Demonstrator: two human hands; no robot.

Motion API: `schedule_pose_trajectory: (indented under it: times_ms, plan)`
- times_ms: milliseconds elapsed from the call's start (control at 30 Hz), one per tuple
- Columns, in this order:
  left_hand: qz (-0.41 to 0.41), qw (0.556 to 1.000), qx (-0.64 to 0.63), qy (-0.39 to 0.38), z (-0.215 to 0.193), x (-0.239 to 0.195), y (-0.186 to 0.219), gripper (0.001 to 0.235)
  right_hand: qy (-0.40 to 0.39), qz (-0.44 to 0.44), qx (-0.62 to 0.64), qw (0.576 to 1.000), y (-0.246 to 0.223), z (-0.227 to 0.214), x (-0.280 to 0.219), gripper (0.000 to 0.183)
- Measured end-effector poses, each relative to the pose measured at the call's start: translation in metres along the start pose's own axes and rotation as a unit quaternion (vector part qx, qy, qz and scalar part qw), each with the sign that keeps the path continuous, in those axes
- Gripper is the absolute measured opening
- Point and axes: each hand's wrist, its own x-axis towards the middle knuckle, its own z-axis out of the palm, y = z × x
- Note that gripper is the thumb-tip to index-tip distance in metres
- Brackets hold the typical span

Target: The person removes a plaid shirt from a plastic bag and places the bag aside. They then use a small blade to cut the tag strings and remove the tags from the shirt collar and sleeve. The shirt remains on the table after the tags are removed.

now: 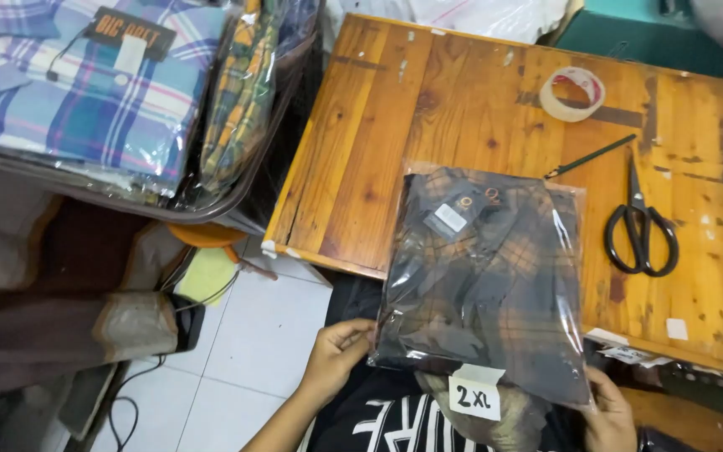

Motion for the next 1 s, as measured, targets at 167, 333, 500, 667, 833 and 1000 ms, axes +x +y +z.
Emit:
schedule_pose_trajectory:
  times_ms: [167, 333, 500, 667, 833, 1000]
  plan:
    - [0.159, 0.981, 0.047, -0.101, 0.005, 0.001, 0.017, 0.024, 0.076, -0.004, -0.115, 0.99, -0.062, 0.041, -0.003, 0.028]
    - [0.277, 0.935, 0.219, -0.046, 0.011, -0.001, 0.04, 0.006, 0.098, -0.069, -0.197, 0.973, -0.074, 0.046, -0.004, 0.007]
    - [0.277, 0.902, 0.293, -0.155, -0.001, -0.007, 0.045, 0.006, -0.038, -0.051, -0.238, 0.969, -0.091, 0.04, -0.011, 0.032]
    - [0.239, 0.931, 0.157, -0.228, 0.018, -0.005, 0.077, 0.008, -0.053, 0.041, -0.112, 0.992, -0.094, 0.033, -0.014, 0.02]
    - [0.156, 0.97, -0.006, -0.187, 0.016, 0.018, 0.039, 0.032, -0.03, -0.032, -0.156, 0.987, -0.096, 0.04, 0.013, 0.021]
    - [-0.028, 0.989, -0.14, 0.03, 0.063, 0.068, 0.078, 0.015, 0.1, 0.07, 0.117, 0.986, -0.181, 0.122, 0.092, 0.008]
